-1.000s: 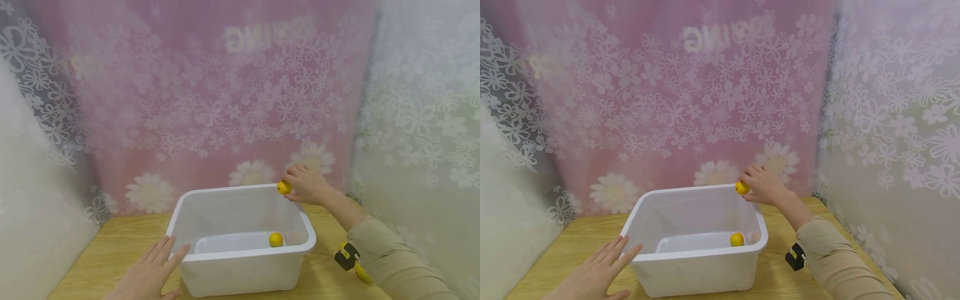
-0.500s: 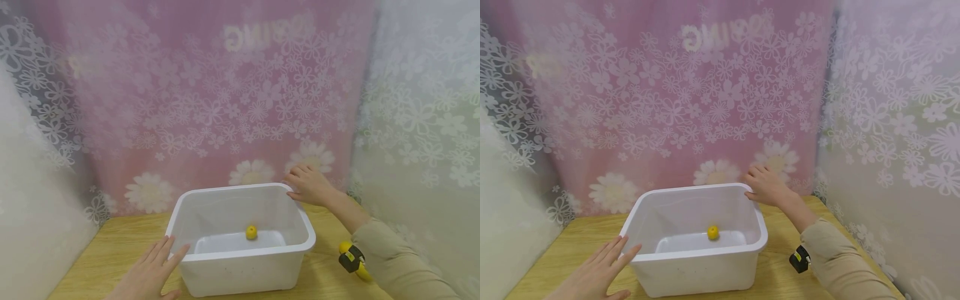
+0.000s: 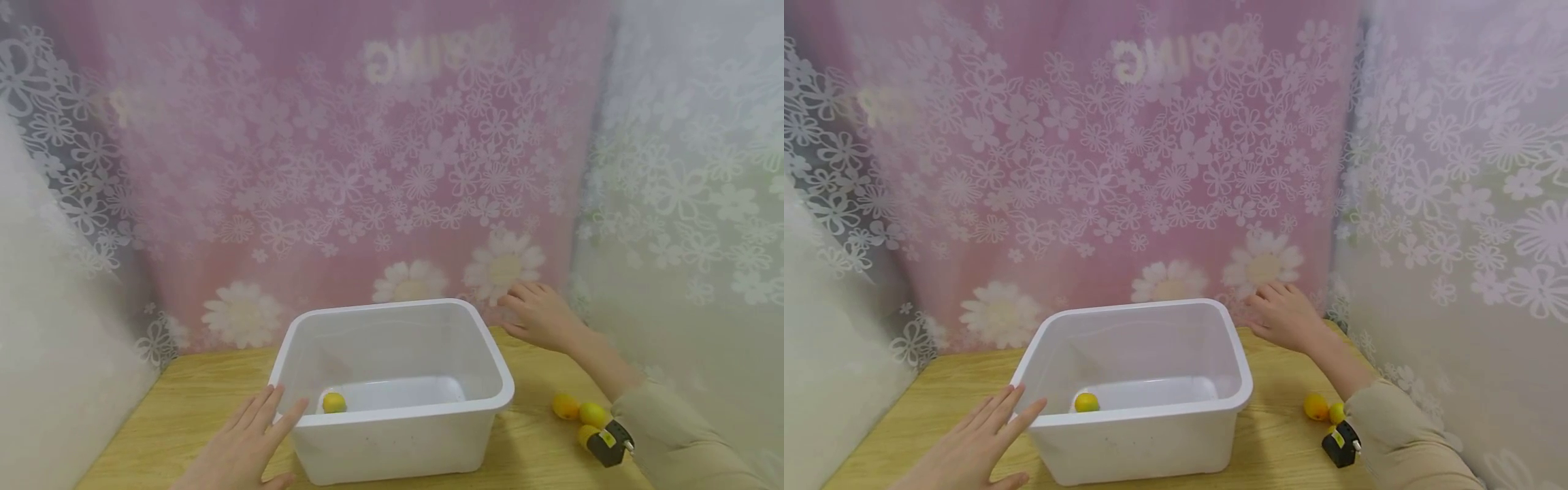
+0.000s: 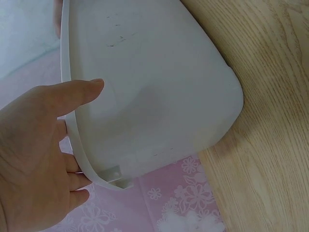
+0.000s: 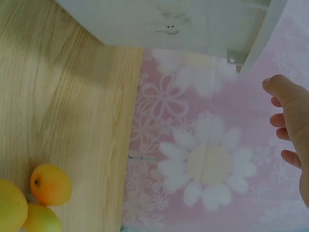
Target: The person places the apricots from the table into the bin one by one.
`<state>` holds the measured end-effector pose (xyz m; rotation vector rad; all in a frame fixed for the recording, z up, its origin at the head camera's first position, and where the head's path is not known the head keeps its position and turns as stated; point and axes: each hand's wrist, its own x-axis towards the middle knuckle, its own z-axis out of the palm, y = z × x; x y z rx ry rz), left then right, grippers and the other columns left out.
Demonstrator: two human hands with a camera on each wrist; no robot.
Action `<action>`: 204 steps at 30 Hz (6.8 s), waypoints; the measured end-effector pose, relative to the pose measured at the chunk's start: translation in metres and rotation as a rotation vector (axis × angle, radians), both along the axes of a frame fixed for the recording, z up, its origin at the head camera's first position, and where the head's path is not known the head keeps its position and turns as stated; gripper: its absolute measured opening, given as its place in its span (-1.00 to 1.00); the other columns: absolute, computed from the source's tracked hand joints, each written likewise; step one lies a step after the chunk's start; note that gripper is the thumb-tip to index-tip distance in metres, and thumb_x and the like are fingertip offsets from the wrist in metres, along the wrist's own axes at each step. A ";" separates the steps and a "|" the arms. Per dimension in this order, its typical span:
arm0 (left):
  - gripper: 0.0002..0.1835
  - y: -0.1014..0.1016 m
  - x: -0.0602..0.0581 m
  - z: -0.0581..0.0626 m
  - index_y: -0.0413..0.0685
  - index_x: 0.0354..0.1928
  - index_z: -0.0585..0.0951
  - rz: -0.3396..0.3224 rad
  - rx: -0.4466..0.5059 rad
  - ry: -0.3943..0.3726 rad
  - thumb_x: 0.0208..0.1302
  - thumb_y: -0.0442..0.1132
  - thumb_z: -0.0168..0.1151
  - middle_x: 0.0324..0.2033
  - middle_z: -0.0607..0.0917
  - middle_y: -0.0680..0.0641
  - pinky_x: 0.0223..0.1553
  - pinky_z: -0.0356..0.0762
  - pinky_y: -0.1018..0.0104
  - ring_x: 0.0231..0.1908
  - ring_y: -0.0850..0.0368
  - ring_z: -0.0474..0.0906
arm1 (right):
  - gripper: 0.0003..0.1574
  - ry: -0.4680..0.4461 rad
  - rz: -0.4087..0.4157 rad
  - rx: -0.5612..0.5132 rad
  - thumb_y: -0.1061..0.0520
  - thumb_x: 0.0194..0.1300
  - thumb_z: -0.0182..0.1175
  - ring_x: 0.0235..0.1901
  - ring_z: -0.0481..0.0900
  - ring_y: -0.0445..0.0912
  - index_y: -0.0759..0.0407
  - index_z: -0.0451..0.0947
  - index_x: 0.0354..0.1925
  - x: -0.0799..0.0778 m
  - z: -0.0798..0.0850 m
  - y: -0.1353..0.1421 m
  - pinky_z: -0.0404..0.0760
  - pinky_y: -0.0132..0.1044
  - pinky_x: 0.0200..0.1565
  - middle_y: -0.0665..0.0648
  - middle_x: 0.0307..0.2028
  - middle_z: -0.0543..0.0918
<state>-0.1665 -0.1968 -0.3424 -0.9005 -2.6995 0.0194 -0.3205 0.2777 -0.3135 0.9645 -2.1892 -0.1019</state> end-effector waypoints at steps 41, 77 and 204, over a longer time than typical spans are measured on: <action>-0.09 -0.003 0.000 0.000 -0.01 0.36 0.23 0.026 0.020 -0.049 -0.01 0.16 0.33 0.24 0.26 -0.41 0.13 0.23 -0.19 0.22 -0.34 0.20 | -0.35 -0.059 -0.176 0.005 -0.30 -0.04 0.32 -0.28 0.46 0.06 0.20 0.55 -0.21 0.060 -0.083 0.078 0.46 -0.01 -0.33 0.11 -0.32 0.50; -0.13 -0.001 -0.001 -0.001 -0.04 0.36 0.24 0.010 0.017 -0.067 0.09 0.28 0.16 0.25 0.26 -0.40 0.14 0.23 -0.17 0.23 -0.33 0.19 | -0.48 -0.286 -0.483 0.059 -0.23 -0.10 0.35 -0.35 0.34 0.00 0.13 0.52 -0.34 0.061 -0.143 0.071 0.35 -0.08 -0.37 0.03 -0.42 0.33; -0.11 0.000 0.000 -0.001 -0.07 0.34 0.27 -0.005 0.002 -0.001 -0.01 0.14 0.32 0.23 0.29 -0.40 0.13 0.25 -0.12 0.22 -0.30 0.23 | -0.45 -0.064 -0.053 0.143 -0.19 -0.05 0.36 -0.22 0.42 0.04 0.07 0.52 -0.15 -0.009 0.027 -0.063 0.42 -0.08 -0.13 0.09 -0.27 0.49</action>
